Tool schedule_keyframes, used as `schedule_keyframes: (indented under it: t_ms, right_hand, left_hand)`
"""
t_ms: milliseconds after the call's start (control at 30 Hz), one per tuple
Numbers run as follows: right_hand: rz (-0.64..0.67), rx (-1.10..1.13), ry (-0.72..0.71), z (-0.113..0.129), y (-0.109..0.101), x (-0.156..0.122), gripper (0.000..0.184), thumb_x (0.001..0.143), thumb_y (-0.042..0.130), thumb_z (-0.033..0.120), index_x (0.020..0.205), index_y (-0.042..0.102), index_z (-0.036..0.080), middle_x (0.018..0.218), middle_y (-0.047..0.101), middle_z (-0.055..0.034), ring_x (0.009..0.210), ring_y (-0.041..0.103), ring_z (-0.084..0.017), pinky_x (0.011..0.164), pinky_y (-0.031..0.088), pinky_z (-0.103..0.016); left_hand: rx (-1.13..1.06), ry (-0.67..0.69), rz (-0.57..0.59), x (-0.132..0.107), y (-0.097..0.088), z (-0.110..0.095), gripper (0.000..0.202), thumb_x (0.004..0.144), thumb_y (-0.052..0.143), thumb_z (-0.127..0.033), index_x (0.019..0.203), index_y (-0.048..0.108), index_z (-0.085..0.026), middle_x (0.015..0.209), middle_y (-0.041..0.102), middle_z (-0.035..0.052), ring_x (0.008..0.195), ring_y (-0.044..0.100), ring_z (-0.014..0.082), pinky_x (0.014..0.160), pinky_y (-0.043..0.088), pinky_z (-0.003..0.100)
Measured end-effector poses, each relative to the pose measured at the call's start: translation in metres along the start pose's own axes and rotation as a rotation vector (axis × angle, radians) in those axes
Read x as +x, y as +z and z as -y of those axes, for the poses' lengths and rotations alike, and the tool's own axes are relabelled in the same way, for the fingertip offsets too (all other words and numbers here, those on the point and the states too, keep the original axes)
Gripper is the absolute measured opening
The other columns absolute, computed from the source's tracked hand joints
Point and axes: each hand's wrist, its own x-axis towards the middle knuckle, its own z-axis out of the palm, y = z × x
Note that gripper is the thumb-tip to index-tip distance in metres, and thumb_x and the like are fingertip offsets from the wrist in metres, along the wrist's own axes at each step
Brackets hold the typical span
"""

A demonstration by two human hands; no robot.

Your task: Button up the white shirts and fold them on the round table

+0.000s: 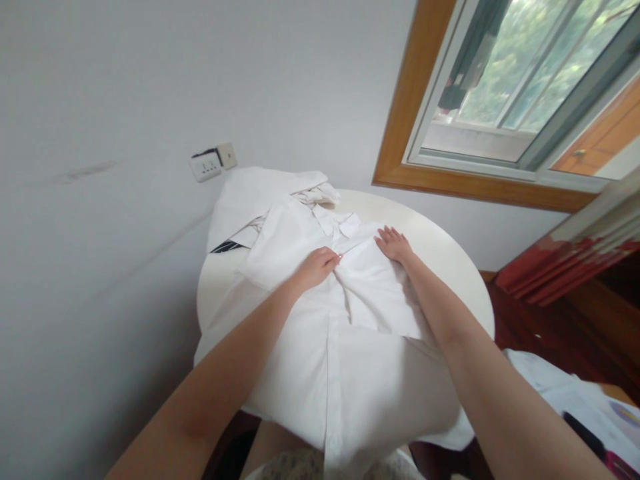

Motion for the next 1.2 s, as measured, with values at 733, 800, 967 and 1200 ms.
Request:
schedule_keyframes:
  t_ms: [733, 800, 967, 1200]
  right_hand:
    - [0.014, -0.041, 0.012, -0.002, 0.004, 0.004, 0.067, 0.095, 0.014, 0.059, 0.151, 0.026, 0.024, 0.159, 0.017, -0.0035, 0.146, 0.015, -0.024, 0.117, 0.017, -0.048]
    - [0.012, -0.044, 0.013, -0.002, 0.004, 0.004, 0.067, 0.095, 0.014, 0.059, 0.151, 0.026, 0.024, 0.159, 0.017, -0.0030, 0.146, 0.015, -0.024, 0.117, 0.018, -0.049]
    - [-0.019, -0.049, 0.001, -0.002, 0.004, 0.003, 0.066, 0.096, 0.015, 0.058, 0.150, 0.028, 0.024, 0.158, 0.020, -0.0036, 0.145, 0.017, -0.024, 0.116, 0.018, -0.048]
    - [-0.055, -0.030, -0.002, -0.004, 0.007, 0.004, 0.065, 0.095, 0.017, 0.059, 0.149, 0.031, 0.025, 0.157, 0.024, -0.0032, 0.145, 0.019, -0.024, 0.116, 0.019, -0.049]
  left_hand:
    - [0.275, 0.063, 0.024, -0.005, -0.046, -0.017, 0.042, 0.095, 0.040, -0.039, 0.072, 0.066, -0.017, 0.084, 0.065, 0.0076, 0.088, 0.057, 0.0187, 0.087, 0.043, 0.031]
    - [0.181, 0.179, 0.067, -0.006, -0.033, -0.032, 0.032, 0.095, 0.042, -0.036, 0.090, 0.068, -0.018, 0.095, 0.067, 0.0067, 0.096, 0.057, 0.0181, 0.091, 0.042, 0.031]
    - [0.126, 0.235, 0.217, -0.012, -0.008, -0.053, 0.030, 0.095, 0.045, -0.035, 0.111, 0.063, -0.017, 0.106, 0.066, 0.0083, 0.102, 0.057, 0.0187, 0.095, 0.041, 0.031]
    - [0.045, 0.078, 0.372, -0.012, -0.009, -0.049, 0.035, 0.095, 0.040, -0.042, 0.106, 0.065, -0.019, 0.109, 0.067, 0.0069, 0.104, 0.059, 0.0185, 0.095, 0.041, 0.028]
